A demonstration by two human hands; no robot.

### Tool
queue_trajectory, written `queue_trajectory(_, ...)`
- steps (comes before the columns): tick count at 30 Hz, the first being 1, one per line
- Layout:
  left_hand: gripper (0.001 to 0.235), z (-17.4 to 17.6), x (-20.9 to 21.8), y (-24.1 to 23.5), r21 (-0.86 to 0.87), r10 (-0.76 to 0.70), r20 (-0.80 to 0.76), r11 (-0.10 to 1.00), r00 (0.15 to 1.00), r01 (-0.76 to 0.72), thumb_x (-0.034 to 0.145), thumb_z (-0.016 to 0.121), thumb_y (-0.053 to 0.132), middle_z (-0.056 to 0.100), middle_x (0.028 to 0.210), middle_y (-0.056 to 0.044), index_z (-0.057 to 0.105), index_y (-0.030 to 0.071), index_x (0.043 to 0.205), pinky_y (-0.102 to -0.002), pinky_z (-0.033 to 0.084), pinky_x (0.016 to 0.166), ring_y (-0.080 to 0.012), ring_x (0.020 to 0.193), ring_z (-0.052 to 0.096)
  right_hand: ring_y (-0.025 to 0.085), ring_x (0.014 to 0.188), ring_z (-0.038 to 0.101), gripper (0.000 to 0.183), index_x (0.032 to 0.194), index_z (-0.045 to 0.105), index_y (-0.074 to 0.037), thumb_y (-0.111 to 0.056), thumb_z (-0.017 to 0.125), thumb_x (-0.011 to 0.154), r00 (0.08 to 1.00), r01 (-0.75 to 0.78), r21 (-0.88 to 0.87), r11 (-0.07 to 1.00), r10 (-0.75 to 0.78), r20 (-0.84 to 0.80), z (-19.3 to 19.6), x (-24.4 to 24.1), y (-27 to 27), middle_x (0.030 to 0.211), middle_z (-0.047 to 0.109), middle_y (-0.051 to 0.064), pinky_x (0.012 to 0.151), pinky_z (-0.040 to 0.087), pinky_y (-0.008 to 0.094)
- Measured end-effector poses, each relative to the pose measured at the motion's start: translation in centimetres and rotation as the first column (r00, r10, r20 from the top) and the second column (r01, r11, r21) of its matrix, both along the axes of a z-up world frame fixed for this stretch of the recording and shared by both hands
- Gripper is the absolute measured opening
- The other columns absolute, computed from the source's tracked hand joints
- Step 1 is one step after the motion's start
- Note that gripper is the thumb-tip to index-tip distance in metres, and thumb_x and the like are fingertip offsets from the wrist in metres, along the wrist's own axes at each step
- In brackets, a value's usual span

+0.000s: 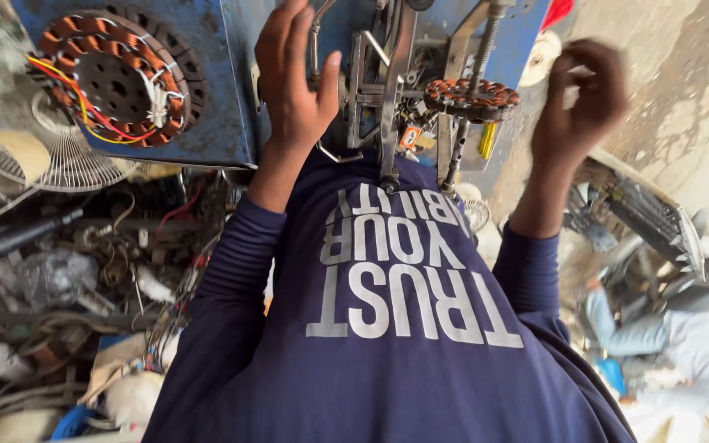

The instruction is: The person inspects a motor stator with copper windings, then uses a screwdriver to adjust components on a blue winding machine. The person manipulates the stator and machine parts by hand throughout the clip.

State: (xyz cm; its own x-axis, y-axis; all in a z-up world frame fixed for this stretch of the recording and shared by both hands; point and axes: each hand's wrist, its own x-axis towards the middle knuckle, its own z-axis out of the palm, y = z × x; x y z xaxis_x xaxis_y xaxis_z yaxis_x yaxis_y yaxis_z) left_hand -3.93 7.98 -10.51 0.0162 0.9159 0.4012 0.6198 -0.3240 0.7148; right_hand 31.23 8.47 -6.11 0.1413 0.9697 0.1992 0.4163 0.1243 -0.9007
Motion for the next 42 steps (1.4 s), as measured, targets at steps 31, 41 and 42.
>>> queue_trajectory(31, 0.012, 10.9, 4.9, -4.3, -0.046, -0.341, 0.113, 0.936, 0.933, 0.348, 0.106, 0.060, 0.011, 0.062, 0.086, -0.008, 0.059, 0.003, 0.097, -0.047, 0.046, 0.092, -0.0274, 0.080, 0.062, 0.011, 0.090, 0.070, 0.011, 0.111, 0.070, 0.002, -0.001, 0.073, 0.101, 0.971, -0.111, -0.065, 0.992, 0.095, -0.217, 3.2, -6.6, -13.1, 0.100, 0.074, 0.007, 0.079, 0.057, 0.024)
queue_trajectory(41, 0.012, 12.1, 5.9, -10.3, -0.085, -0.258, 0.152, 0.958, 0.954, 0.273, 0.108, 0.057, 0.013, 0.062, 0.091, -0.009, 0.059, 0.002, 0.101, -0.043, 0.046, 0.084, -0.0273, 0.083, 0.063, 0.007, 0.069, 0.064, 0.011, 0.103, 0.074, 0.002, -0.009, 0.076, 0.101, 0.951, -0.309, -0.149, 0.939, 0.301, -0.075, 7.3, -9.3, -13.9, 0.080, 0.073, 0.006, 0.062, 0.050, 0.024)
queue_trajectory(42, 0.013, 11.9, 5.9, -11.0, -0.082, -0.260, 0.120, 0.959, 0.958, 0.270, 0.108, 0.058, 0.013, 0.063, 0.092, -0.009, 0.059, 0.003, 0.101, -0.043, 0.046, 0.083, -0.0277, 0.084, 0.063, 0.008, 0.067, 0.063, 0.010, 0.101, 0.074, 0.002, -0.008, 0.076, 0.100, 0.945, -0.326, -0.136, 0.936, 0.325, -0.029, 7.7, -8.7, -14.3, 0.079, 0.071, 0.007, 0.060, 0.048, 0.025)
